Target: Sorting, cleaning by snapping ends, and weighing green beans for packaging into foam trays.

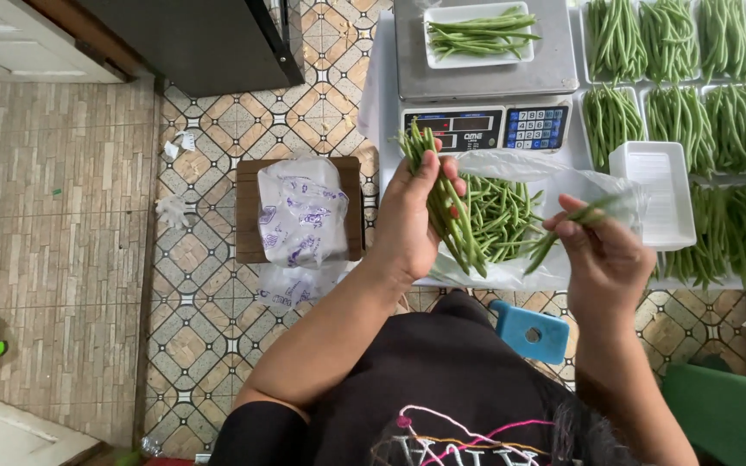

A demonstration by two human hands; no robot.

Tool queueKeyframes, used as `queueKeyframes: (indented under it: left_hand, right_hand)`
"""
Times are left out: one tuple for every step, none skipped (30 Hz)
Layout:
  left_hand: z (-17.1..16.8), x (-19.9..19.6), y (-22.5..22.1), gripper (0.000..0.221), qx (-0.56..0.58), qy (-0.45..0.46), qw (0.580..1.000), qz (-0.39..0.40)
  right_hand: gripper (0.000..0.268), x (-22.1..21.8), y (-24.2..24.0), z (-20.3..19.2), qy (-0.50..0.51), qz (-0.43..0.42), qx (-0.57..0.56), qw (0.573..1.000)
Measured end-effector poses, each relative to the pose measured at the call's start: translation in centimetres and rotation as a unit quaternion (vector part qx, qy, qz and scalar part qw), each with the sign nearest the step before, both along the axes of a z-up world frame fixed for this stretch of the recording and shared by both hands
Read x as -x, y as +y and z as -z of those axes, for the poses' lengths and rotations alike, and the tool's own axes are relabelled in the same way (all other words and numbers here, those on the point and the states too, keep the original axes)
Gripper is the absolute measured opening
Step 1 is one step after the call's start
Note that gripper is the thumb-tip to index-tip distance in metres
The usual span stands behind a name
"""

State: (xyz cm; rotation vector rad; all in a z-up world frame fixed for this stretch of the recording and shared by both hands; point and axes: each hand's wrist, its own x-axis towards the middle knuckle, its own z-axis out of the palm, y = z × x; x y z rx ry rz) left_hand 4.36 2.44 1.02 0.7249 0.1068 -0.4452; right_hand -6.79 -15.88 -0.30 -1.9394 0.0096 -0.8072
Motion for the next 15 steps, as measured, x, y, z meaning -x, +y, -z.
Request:
queueKeyframes:
  left_hand:
    - [-0.6, 0.2, 0.4, 0.03, -0.036, -0.037, 0.998, 0.022]
    - [-1.2, 0.4, 0.7, 0.03, -0.071, -0.073, 0.994, 0.044]
    - [-0.7, 0.7, 0.4, 0.03, -0.071, -0.073, 0.994, 0.044]
    - [-0.3, 1.0, 0.1, 0.031, -0.094, -0.096, 0.989, 0.056]
    - [0.0, 1.2, -0.2, 0.031, -0.117, -0.12, 0.984, 0.065]
    - [1.0, 1.3, -0.6, 0.031, -0.117, -0.12, 0.984, 0.063]
    - [2.0, 1.6, -1.1, 0.03, -0.115, -0.133, 0.983, 0.053]
    - [3.0, 1.9, -1.5, 0.029, -0.114, -0.146, 0.982, 0.043]
    - [3.0, 2.2, -1.7, 0.029, -0.115, -0.145, 0.982, 0.042]
    - [2.9, 2.5, -1.8, 0.031, -0.11, -0.142, 0.983, 0.039]
    - [2.9, 2.7, -2.0, 0.034, -0.105, -0.141, 0.984, 0.036]
    - [3.1, 2.6, -1.9, 0.034, -0.106, -0.141, 0.984, 0.035]
    - [3.3, 2.5, -1.9, 0.033, -0.108, -0.125, 0.985, 0.048]
    - [3.5, 2.4, -1.9, 0.033, -0.11, -0.109, 0.986, 0.06]
    - [3.5, 2.4, -1.9, 0.033, -0.11, -0.108, 0.986, 0.06]
  right_hand:
    - [0.027, 0.0, 0.5, -1.3, 0.093, -0.011, -0.075, 0.993]
    - [0.036, 0.0, 1.0, -2.6, 0.184, -0.022, -0.149, 0.971]
    - [0.036, 0.0, 1.4, -3.2, 0.185, -0.021, -0.149, 0.971]
    - [0.033, -0.1, 1.8, -3.7, 0.216, -0.04, -0.168, 0.961]
    - [0.031, -0.3, 2.3, -4.3, 0.246, -0.06, -0.187, 0.949]
    - [0.031, -0.4, 2.4, -3.8, 0.246, -0.062, -0.186, 0.949]
    - [0.035, -0.3, 2.5, -3.3, 0.252, -0.09, -0.206, 0.941]
    - [0.039, -0.2, 2.6, -2.7, 0.258, -0.117, -0.226, 0.932]
    - [0.039, -0.3, 2.5, -2.6, 0.259, -0.119, -0.226, 0.931]
    - [0.032, -0.5, 2.5, -2.5, 0.274, -0.125, -0.225, 0.927]
    - [0.025, -0.7, 2.5, -2.5, 0.286, -0.131, -0.224, 0.922]
    - [0.025, -0.7, 2.6, -2.3, 0.286, -0.133, -0.224, 0.922]
    - [0.024, -0.7, 2.6, -2.1, 0.283, -0.124, -0.222, 0.925]
    - [0.023, -0.7, 2.6, -1.9, 0.28, -0.116, -0.22, 0.927]
    - [0.023, -0.7, 2.7, -1.9, 0.28, -0.115, -0.22, 0.927]
